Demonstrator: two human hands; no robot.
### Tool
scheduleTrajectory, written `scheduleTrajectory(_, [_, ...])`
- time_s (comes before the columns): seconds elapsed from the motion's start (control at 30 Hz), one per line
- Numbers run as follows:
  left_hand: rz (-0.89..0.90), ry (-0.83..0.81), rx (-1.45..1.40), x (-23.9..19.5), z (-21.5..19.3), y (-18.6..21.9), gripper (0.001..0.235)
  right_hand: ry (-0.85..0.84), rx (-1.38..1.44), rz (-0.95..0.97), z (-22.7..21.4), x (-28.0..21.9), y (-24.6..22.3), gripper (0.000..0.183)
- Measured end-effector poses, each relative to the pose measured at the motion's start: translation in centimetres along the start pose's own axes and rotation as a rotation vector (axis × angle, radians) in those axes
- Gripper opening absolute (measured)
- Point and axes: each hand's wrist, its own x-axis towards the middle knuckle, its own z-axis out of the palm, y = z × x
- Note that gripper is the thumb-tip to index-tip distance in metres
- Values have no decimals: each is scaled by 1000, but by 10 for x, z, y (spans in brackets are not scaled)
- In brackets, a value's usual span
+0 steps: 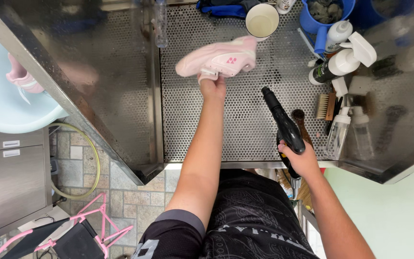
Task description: The person cleans a pink sneaker using a handheld steam cleaner and a white cloth. They systematically direct steam onto the shoe's surface and wipe away moisture and dirt with the cloth, rotating the shoe to access different areas. The process involves repeated steaming and wiping motions to clean the upper and sole of the sneaker.
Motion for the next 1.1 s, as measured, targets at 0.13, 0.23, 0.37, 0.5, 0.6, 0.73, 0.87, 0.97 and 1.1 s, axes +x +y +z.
scheduleTrajectory(0.13, [140, 44, 85, -13, -42, -7, 46, -1, -29, -24, 1, 3, 3, 28])
scheduleTrajectory(0.23, [351, 178, 463, -56, -56, -3, 51, -17, -59, 1, 2, 0, 4, 28])
scheduleTrajectory(0.37, [561, 497, 1066, -115, -21, 24, 77, -45, -74, -4, 3, 6, 4, 28])
scheduleTrajectory(0.5, [1154, 296, 1556, -167, -17, 50, 107, -56, -78, -24, 3, 7, 7, 28])
scheduleTrajectory(0.6, [1336, -547, 1952, -168, -17, 74, 83, -83, -52, -33, 2, 8, 10, 27])
scheduleTrajectory(0.73, [1280, -1080, 2273, -139, 18, 92, 84, -110, -37, -74, 1, 7, 10, 27])
scheduleTrajectory(0.87, [1058, -834, 2486, -138, 43, 94, 76, -163, -59, -67, -4, 2, -9, 27])
scheduleTrajectory(0.97, [1138, -410, 2391, -145, 41, 98, 69, -212, -93, -103, -7, -4, -32, 27])
scheduleTrajectory(1.1, [1356, -258, 2191, -141, 18, 103, 52, -250, -198, -96, -9, -6, -59, 22])
